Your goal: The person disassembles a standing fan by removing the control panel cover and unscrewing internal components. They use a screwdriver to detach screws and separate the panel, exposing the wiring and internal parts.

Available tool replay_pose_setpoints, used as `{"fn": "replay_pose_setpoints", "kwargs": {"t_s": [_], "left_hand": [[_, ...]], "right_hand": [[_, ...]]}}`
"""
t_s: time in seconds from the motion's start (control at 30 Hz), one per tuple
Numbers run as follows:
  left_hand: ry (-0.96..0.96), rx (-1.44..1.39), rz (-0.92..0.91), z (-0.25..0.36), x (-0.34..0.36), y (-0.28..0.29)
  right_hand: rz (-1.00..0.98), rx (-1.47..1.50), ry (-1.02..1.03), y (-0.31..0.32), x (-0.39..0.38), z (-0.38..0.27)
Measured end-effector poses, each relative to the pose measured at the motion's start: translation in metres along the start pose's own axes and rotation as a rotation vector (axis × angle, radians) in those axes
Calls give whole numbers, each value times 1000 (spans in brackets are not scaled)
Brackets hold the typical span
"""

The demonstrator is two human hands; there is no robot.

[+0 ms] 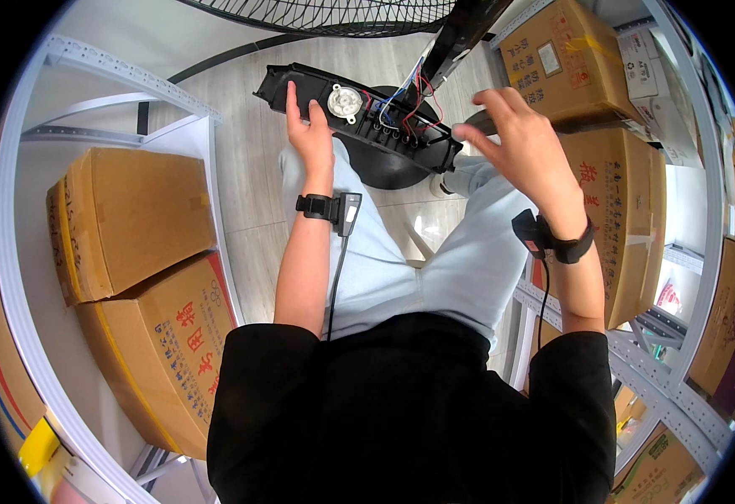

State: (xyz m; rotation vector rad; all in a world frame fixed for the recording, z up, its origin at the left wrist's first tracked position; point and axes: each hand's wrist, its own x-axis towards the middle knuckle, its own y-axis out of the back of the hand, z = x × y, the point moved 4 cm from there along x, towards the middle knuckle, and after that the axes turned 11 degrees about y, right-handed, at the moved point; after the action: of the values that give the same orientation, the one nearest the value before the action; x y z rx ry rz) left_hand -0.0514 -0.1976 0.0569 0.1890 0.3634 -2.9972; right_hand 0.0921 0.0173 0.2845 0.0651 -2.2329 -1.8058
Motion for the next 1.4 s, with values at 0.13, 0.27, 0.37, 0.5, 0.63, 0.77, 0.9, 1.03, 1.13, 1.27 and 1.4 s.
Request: {"fn": "replay_pose_setpoints", "kwargs": {"t_s": [0.13,0.27,0.37,0.5,0.63,0.77,0.9,1.03,1.13,1.27,1.4], "left_hand": [[65,-3,-26,6,-6,-5],[-24,50,22,0,-1,2],[-80,47,2,-5,4,2],[-85,86,-17,-7,5,2],[-83,99,-16,-1,1,-2],[-80,89,4,1,0,-1],[-102,86,-19,-5,3,1],[-88,77,-48,-1,0,-3],[-89,95,-18,-3,0,0],[-85,111,37,-3,1,2],[6,83,-41,13,-8,-7]], "right_hand": [[-97,-119,-184,-14,-3,9],[137,31,339,1,-1,-5],[200,170,250,6,-2,1],[18,24,-245,0,-6,12],[-85,-53,-226,-13,-8,21],[108,109,256,2,-7,13],[10,87,-13,-8,-8,17],[-239,-73,-367,-23,-10,28],[-21,37,70,-11,-7,20],[207,123,277,1,-5,12],[41,19,-134,-13,-13,22]]}}
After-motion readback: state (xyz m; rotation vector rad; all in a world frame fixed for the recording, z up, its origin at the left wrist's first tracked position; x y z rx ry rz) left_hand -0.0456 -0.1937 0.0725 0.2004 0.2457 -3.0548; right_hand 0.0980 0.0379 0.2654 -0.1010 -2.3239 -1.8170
